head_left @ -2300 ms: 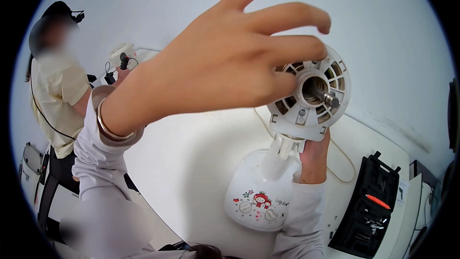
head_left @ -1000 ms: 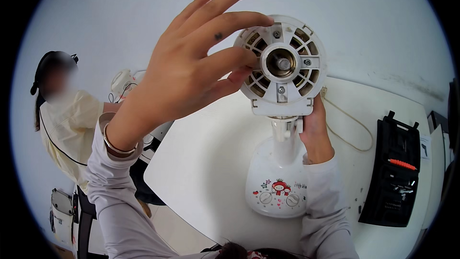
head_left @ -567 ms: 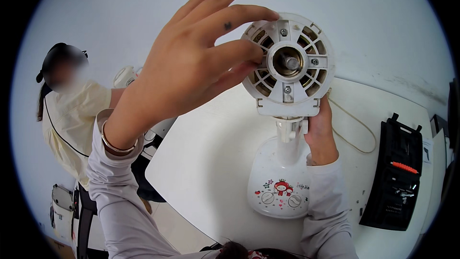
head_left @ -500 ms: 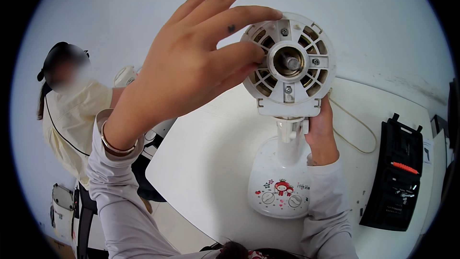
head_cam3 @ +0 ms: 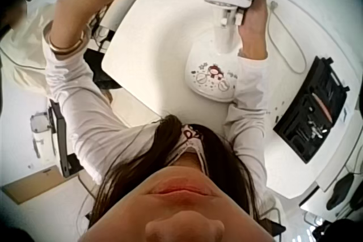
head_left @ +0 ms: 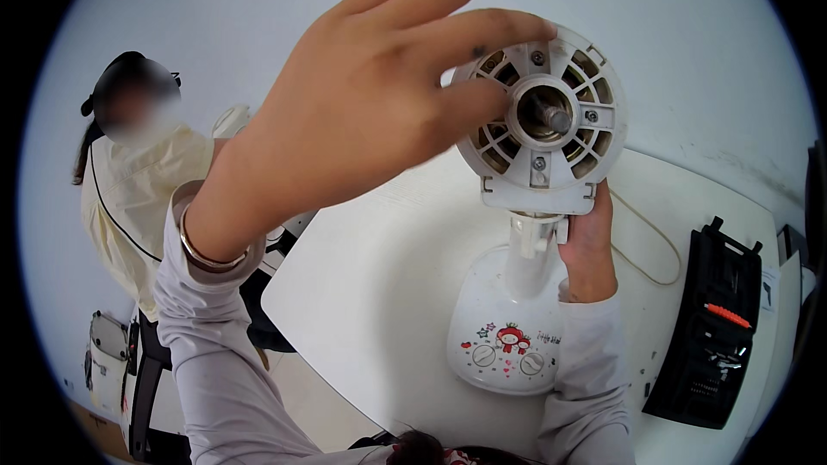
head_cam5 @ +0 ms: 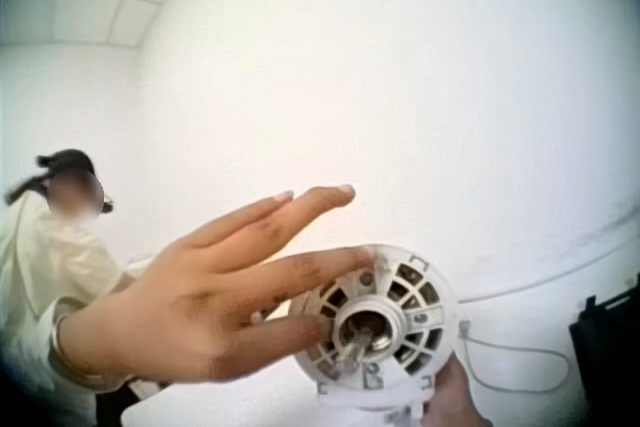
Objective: The person uses a screwdriver to remove screws from the back of a white fan motor housing. They repeatedly loosen and remove screws, rotate the housing, and inspect the internal components while working at a white table.
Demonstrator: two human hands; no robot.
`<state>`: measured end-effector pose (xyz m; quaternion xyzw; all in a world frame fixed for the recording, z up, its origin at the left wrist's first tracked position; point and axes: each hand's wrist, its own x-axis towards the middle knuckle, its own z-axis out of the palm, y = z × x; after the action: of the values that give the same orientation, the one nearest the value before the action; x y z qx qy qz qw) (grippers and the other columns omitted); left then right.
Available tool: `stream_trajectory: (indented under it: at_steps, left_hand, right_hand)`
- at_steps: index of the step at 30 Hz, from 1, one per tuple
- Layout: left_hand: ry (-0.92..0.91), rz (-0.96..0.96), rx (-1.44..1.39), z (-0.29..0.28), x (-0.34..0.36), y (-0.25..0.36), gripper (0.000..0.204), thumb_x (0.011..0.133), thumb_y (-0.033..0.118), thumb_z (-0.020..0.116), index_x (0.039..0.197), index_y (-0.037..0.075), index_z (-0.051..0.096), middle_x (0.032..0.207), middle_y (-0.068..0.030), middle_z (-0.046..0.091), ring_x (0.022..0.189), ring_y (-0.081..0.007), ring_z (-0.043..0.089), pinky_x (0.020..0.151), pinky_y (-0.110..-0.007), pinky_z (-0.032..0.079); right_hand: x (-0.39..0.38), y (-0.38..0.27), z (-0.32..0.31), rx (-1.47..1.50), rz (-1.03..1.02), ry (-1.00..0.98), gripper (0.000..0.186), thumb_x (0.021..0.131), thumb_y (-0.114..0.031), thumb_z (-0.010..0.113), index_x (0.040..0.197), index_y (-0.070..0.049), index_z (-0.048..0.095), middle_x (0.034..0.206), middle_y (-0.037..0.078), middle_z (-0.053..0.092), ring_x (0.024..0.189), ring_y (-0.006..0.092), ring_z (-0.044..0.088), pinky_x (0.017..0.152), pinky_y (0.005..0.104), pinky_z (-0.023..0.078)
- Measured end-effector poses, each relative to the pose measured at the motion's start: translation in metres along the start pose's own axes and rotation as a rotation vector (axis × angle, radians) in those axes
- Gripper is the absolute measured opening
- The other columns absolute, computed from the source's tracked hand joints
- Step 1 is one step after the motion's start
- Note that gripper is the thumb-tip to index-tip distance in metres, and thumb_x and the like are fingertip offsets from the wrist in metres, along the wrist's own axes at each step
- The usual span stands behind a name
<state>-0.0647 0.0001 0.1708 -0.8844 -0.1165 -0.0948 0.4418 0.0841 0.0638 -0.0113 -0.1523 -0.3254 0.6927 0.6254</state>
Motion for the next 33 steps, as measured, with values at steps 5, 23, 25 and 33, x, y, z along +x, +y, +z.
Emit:
stream_trajectory:
  at_steps: [5,23,25,33]
  left_hand:
    - [-0.043,-0.056,-0.137,-0.008,-0.002,-0.004,0.016,0.070,0.016,0.077,0.077,0.003,0.070,0.125,-0.0143,0.059,0.127,-0.0443,0.044,0.091,-0.046,0.051]
    - [0.023,-0.308,-0.466,0.010,-0.021,-0.003,0.014,0.073,0.010,0.076,0.084,0.005,0.070,0.130,-0.0133,0.052,0.129,-0.0378,0.041,0.106,-0.056,0.033]
    - [0.080,-0.386,-0.411,0.015,-0.021,0.005,0.014,0.069,0.007,0.075,0.080,0.006,0.067,0.122,-0.0081,0.057,0.123,-0.0334,0.048,0.097,-0.048,0.042]
    - [0.007,-0.505,-0.600,0.018,-0.027,0.001,0.021,0.073,0.000,0.069,0.093,0.007,0.065,0.127,-0.0142,0.056,0.125,-0.0286,0.050,0.103,-0.046,0.040]
  right_hand:
    - [0.006,0.009,-0.005,0.090,-0.061,-0.055,0.042,0.100,-0.033,0.034,0.131,-0.008,0.048,0.127,0.007,0.057,0.114,0.0219,0.056,0.097,0.0388,0.047]
    - [0.007,0.012,-0.009,0.075,-0.057,-0.113,0.041,0.100,-0.032,0.037,0.132,-0.008,0.046,0.128,0.007,0.056,0.113,0.0217,0.057,0.097,0.0383,0.047]
    - [0.010,0.014,-0.013,0.082,-0.071,-0.140,0.041,0.100,-0.032,0.037,0.132,-0.008,0.046,0.128,0.007,0.056,0.113,0.0218,0.057,0.097,0.0384,0.047]
    - [0.028,0.028,-0.039,0.391,-0.029,-0.440,0.041,0.100,-0.031,0.037,0.132,-0.007,0.046,0.127,0.008,0.056,0.113,0.0218,0.056,0.097,0.0382,0.047]
